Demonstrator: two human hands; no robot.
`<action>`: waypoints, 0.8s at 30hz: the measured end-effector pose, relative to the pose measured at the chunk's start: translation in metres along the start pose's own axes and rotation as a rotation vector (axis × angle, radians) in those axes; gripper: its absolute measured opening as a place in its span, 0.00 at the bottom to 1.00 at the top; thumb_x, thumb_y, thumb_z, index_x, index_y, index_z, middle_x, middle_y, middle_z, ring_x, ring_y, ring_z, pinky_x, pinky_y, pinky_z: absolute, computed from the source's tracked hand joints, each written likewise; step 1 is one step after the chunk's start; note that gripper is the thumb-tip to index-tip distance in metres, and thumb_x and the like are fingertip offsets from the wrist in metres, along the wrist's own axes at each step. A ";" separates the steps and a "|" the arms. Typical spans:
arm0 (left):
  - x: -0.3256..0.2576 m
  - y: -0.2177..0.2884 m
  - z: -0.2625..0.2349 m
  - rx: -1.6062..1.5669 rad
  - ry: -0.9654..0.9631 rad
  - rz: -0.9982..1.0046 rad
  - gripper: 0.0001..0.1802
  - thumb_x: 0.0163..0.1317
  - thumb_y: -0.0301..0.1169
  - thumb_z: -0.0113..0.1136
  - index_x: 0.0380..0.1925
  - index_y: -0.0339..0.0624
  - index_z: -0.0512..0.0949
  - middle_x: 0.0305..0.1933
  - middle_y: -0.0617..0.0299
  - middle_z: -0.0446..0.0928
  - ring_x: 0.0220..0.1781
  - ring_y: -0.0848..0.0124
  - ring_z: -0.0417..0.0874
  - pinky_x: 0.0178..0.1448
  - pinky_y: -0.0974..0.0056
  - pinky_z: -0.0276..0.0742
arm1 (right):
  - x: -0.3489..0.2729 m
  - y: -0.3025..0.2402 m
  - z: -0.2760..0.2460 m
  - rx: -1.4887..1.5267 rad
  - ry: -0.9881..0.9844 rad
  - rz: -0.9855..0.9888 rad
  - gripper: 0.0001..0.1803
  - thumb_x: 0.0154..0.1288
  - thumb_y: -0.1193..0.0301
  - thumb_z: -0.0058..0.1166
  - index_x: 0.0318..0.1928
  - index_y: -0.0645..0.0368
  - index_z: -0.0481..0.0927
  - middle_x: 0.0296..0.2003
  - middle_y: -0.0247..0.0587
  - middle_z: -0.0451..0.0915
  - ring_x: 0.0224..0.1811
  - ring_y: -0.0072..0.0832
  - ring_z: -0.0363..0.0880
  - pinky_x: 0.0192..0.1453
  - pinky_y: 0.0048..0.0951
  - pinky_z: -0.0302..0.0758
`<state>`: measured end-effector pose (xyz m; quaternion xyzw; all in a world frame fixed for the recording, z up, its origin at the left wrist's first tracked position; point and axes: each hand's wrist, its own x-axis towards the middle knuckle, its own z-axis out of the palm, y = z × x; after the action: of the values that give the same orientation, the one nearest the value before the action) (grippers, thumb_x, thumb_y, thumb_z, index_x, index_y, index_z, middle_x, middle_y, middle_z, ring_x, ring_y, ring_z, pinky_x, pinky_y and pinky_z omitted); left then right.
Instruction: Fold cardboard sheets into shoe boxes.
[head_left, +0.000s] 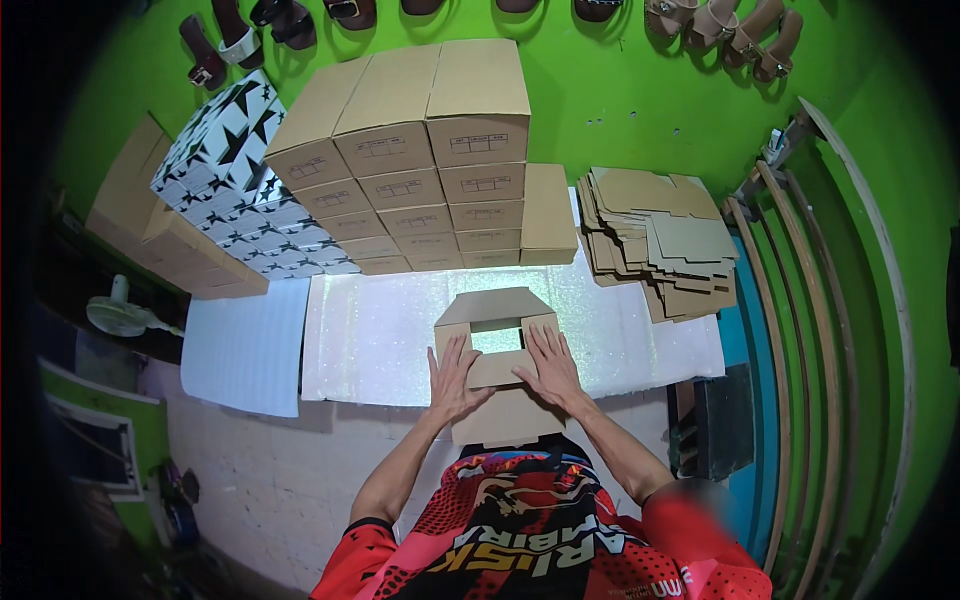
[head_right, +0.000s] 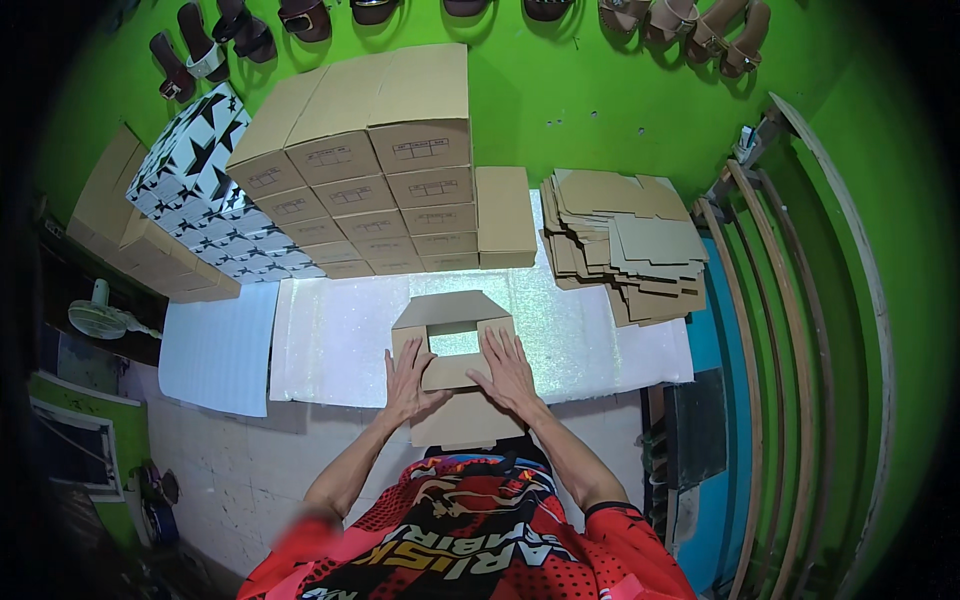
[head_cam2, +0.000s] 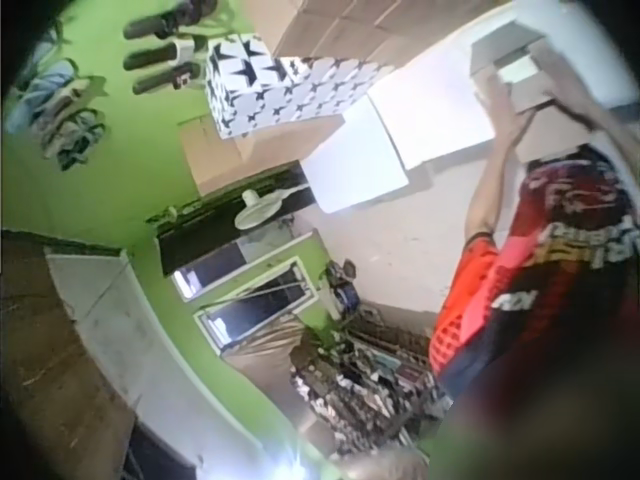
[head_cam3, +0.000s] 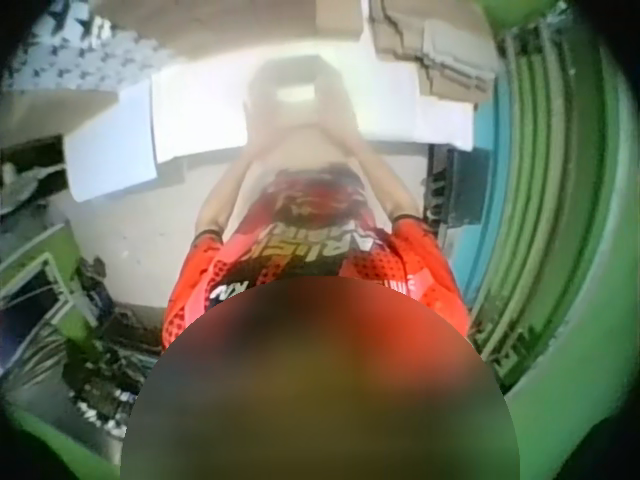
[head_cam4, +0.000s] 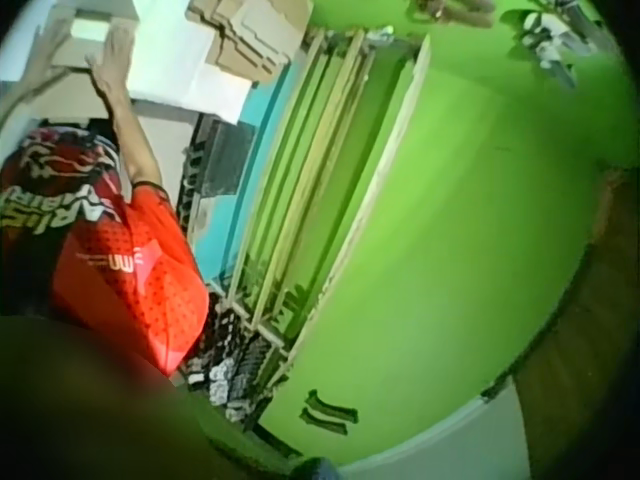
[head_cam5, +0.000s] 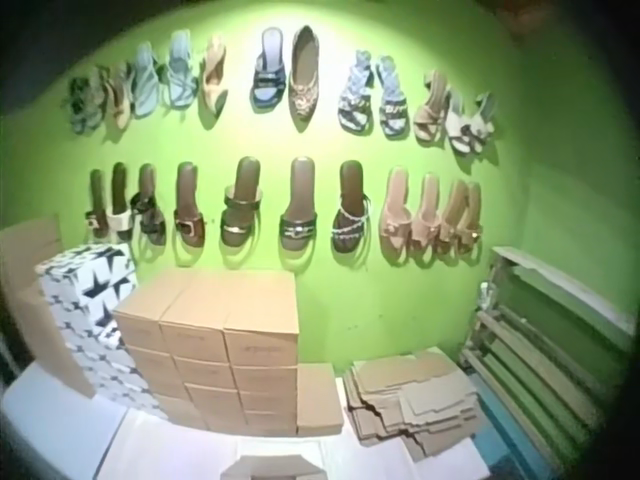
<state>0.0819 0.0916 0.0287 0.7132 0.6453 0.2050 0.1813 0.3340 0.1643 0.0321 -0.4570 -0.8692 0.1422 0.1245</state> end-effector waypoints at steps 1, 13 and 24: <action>0.000 0.000 0.001 -0.001 0.002 -0.001 0.46 0.49 0.56 0.77 0.66 0.49 0.74 0.86 0.45 0.53 0.89 0.48 0.48 0.84 0.23 0.28 | 0.001 -0.002 0.000 -0.001 -0.001 -0.002 0.48 0.77 0.36 0.45 0.81 0.61 0.61 0.83 0.49 0.56 0.87 0.50 0.48 0.89 0.52 0.42; 0.001 -0.001 0.002 0.042 -0.074 -0.064 0.51 0.49 0.57 0.77 0.70 0.47 0.72 0.86 0.43 0.51 0.89 0.48 0.46 0.85 0.26 0.30 | 0.010 -0.006 -0.008 0.033 -0.155 0.150 0.50 0.68 0.27 0.48 0.75 0.52 0.75 0.83 0.48 0.56 0.88 0.48 0.44 0.89 0.60 0.30; 0.004 -0.002 -0.003 0.004 -0.068 -0.023 0.54 0.50 0.55 0.78 0.75 0.45 0.69 0.87 0.46 0.52 0.90 0.48 0.44 0.85 0.26 0.29 | 0.001 0.010 -0.004 0.144 0.036 -0.041 0.57 0.58 0.28 0.62 0.78 0.53 0.68 0.83 0.50 0.57 0.87 0.50 0.48 0.88 0.62 0.39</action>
<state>0.0792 0.0959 0.0310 0.7127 0.6474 0.1773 0.2038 0.3425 0.1706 0.0320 -0.4316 -0.8634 0.1937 0.1754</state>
